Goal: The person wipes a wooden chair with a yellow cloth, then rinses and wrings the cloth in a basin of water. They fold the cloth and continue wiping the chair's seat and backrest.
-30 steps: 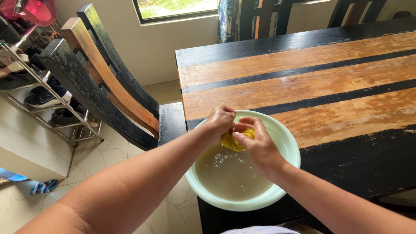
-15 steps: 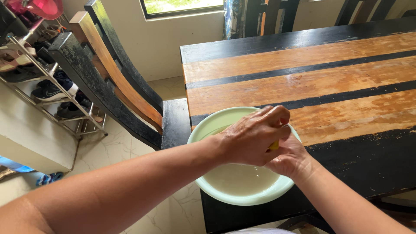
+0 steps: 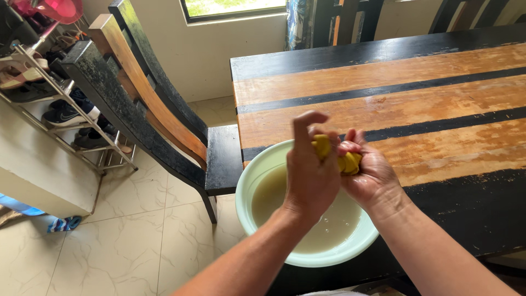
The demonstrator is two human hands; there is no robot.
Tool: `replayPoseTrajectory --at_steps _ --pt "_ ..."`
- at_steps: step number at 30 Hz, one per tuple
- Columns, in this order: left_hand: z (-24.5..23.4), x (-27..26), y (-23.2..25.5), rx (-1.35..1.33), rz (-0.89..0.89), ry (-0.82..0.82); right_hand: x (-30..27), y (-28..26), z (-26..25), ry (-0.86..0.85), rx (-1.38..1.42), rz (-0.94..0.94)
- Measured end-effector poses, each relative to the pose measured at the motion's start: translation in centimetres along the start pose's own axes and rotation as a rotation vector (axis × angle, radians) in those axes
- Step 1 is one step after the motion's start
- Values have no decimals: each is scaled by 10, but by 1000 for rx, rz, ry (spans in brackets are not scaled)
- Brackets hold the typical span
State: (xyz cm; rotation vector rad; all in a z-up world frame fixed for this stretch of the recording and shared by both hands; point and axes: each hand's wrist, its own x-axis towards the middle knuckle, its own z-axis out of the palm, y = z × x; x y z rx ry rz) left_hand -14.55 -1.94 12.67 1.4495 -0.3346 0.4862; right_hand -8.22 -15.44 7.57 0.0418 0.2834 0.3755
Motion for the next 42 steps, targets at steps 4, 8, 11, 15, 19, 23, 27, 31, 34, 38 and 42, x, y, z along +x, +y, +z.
replayPoseTrajectory --at_steps 4,8,11,15,19,23,27,31,34,38,42 --pt "6 11 -17 -307 -417 297 -19 30 29 226 -528 -373" --pt "4 27 -57 -690 -789 494 -32 41 58 -64 -868 -446" --pt "3 35 -99 -992 -1042 472 -32 42 60 -280 -1225 -417" --pt "-6 33 -153 -1035 -1003 143 -27 39 62 -498 -1670 -283" --pt "-12 25 -161 -844 -585 -134 -34 46 59 -837 -1982 -162" --pt "-5 75 -119 -306 -1243 -683 -38 61 48 -980 -2324 -38" --pt "4 69 -102 62 -1066 -872 -39 72 34 -1222 -2450 -123" --pt "10 60 -102 378 -892 -959 -39 79 30 -1033 -2703 165" --pt "10 59 -94 626 -679 -1107 -39 86 29 -1005 -2790 251" --pt "11 50 -84 767 -625 -1159 -42 93 25 -1020 -2801 248" --pt "14 41 -89 775 -583 -1188 -45 95 18 -1012 -2777 229"
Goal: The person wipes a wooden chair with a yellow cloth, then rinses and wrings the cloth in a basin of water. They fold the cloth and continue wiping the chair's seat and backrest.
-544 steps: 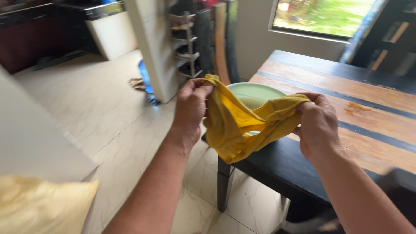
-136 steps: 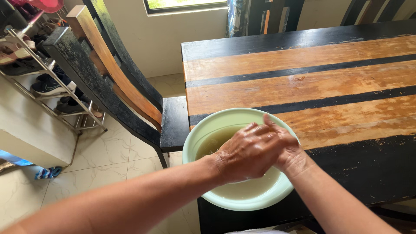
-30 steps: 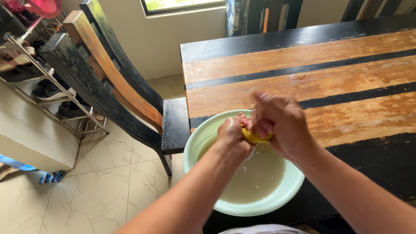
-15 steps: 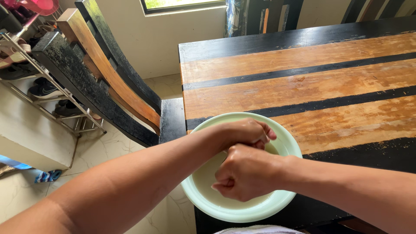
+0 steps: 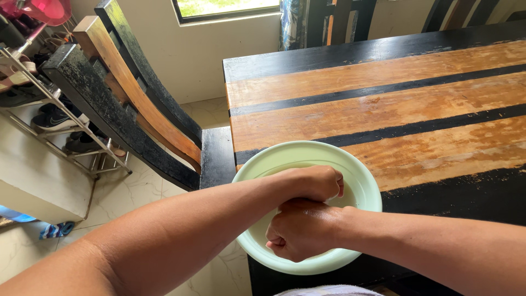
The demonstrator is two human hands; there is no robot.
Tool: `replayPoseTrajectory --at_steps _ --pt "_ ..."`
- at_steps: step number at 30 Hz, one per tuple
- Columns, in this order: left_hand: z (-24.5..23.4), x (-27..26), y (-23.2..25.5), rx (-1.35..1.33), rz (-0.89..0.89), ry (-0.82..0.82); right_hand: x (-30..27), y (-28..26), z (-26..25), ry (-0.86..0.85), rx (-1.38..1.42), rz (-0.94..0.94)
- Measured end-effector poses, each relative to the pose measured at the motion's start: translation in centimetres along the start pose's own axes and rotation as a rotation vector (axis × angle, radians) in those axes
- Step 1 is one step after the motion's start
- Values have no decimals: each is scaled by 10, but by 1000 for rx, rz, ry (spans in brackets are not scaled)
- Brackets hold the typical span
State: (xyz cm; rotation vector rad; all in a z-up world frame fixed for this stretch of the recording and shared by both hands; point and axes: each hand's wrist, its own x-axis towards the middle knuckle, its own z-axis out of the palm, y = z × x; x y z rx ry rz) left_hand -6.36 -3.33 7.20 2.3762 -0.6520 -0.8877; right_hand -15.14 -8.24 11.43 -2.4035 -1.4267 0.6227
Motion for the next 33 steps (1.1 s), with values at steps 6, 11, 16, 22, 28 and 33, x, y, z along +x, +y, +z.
replayPoseTrajectory --at_steps 6,11,16,22,28,33 --pt "9 -4 2 21 -1 19 0 -2 9 28 5 -18" --pt "10 -9 5 28 -16 27 -2 -7 9 9 2 43" --pt "0 0 -10 -67 92 18 -5 4 16 137 41 -19" --pt "-29 -1 -41 -1116 -7 160 -12 28 21 882 266 -63" --pt "-36 -14 -44 -1571 -94 423 -17 19 10 1253 652 306" --pt "-31 -27 -28 -1077 -38 565 -31 33 6 1062 1477 627"
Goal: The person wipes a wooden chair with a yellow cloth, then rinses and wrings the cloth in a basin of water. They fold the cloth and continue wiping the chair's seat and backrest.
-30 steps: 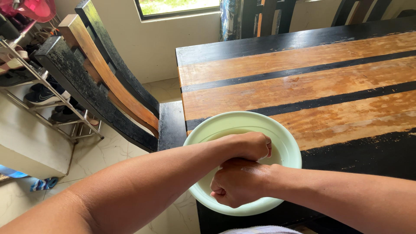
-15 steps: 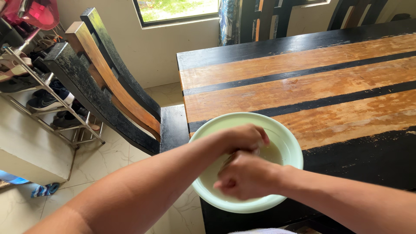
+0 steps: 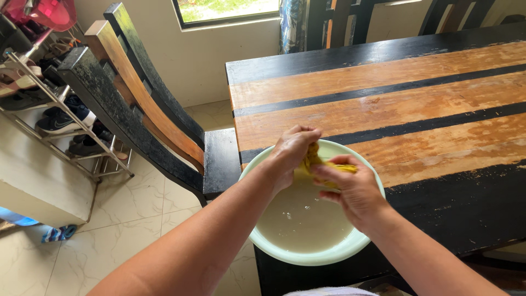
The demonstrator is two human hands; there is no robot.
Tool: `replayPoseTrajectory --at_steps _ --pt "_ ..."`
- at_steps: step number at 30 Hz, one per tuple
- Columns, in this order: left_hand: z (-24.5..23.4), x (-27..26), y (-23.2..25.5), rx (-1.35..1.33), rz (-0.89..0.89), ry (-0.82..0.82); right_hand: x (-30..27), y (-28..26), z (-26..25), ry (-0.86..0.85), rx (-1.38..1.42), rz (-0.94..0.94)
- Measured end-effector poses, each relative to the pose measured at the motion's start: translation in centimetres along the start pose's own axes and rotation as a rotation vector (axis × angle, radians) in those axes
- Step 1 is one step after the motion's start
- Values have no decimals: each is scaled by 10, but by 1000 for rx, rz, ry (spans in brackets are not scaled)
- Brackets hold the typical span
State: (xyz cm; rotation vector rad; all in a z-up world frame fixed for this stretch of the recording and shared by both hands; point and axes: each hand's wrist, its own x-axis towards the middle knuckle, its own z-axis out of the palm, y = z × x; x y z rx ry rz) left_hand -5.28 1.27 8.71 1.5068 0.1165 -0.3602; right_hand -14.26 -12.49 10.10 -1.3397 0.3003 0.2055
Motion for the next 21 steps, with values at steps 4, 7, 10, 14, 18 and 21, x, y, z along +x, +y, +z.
replayPoseTrajectory --at_steps 4,7,10,14,18,21 --pt "-7 -4 15 190 255 164 11 2 -27 193 226 -101" --pt "-12 -17 24 737 230 55 16 -5 -40 314 270 -143" --pt "-7 -47 29 1089 141 -99 16 -15 -47 333 311 -180" --pt "-1 -71 36 1292 2 -303 15 -27 -47 329 339 -217" --pt "-1 -68 29 1293 43 -216 15 -32 -47 313 334 -230" --pt "-3 -61 25 1259 60 -173 17 -32 -47 305 354 -232"
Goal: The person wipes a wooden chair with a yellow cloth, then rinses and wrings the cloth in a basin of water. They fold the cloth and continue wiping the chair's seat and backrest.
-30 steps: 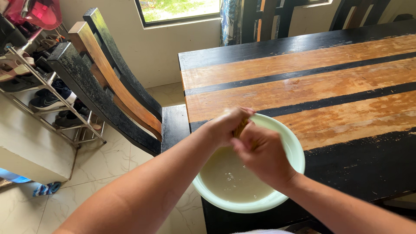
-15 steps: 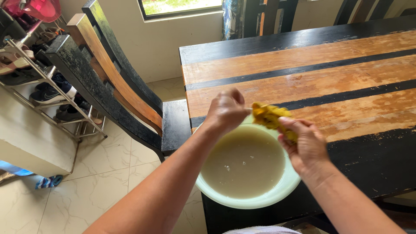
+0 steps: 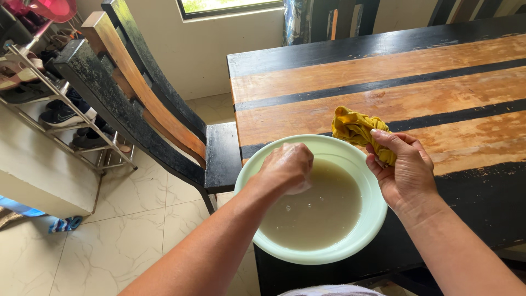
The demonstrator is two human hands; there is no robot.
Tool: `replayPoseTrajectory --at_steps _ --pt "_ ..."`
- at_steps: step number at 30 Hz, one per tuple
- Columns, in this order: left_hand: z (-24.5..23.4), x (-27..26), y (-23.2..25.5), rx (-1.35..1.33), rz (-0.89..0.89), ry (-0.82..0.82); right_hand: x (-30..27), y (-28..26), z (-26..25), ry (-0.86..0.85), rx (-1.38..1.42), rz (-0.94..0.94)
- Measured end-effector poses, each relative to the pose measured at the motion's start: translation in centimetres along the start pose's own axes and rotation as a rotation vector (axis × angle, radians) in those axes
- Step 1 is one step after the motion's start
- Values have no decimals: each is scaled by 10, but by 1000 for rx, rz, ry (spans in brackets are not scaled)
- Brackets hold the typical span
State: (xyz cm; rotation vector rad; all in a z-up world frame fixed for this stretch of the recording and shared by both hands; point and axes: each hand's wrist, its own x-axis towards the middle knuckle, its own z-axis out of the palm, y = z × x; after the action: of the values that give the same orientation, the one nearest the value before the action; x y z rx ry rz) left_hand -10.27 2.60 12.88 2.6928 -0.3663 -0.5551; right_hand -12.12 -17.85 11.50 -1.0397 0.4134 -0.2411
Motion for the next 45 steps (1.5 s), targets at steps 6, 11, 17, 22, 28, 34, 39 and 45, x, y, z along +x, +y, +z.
replayPoseTrajectory --at_steps 6,11,17,22,28,34,39,45 --pt "3 9 -11 -141 -55 -2 4 5 -1 -68 5 16" --pt "-4 3 0 -347 189 419 0 4 5 -128 -73 53" --pt "-11 -11 23 -275 208 365 -11 0 23 -383 -255 154" --pt "2 8 -9 -766 76 412 4 6 17 -412 -428 219" --pt "1 8 -54 -1321 62 567 39 30 -20 -637 -1216 77" --pt "-5 5 -61 -1384 120 594 9 27 8 -660 -1523 93" --pt "-4 2 -56 -1387 98 571 -4 19 21 -602 -1673 43" --pt "1 0 -46 -1341 51 529 -16 16 29 -646 -1675 30"
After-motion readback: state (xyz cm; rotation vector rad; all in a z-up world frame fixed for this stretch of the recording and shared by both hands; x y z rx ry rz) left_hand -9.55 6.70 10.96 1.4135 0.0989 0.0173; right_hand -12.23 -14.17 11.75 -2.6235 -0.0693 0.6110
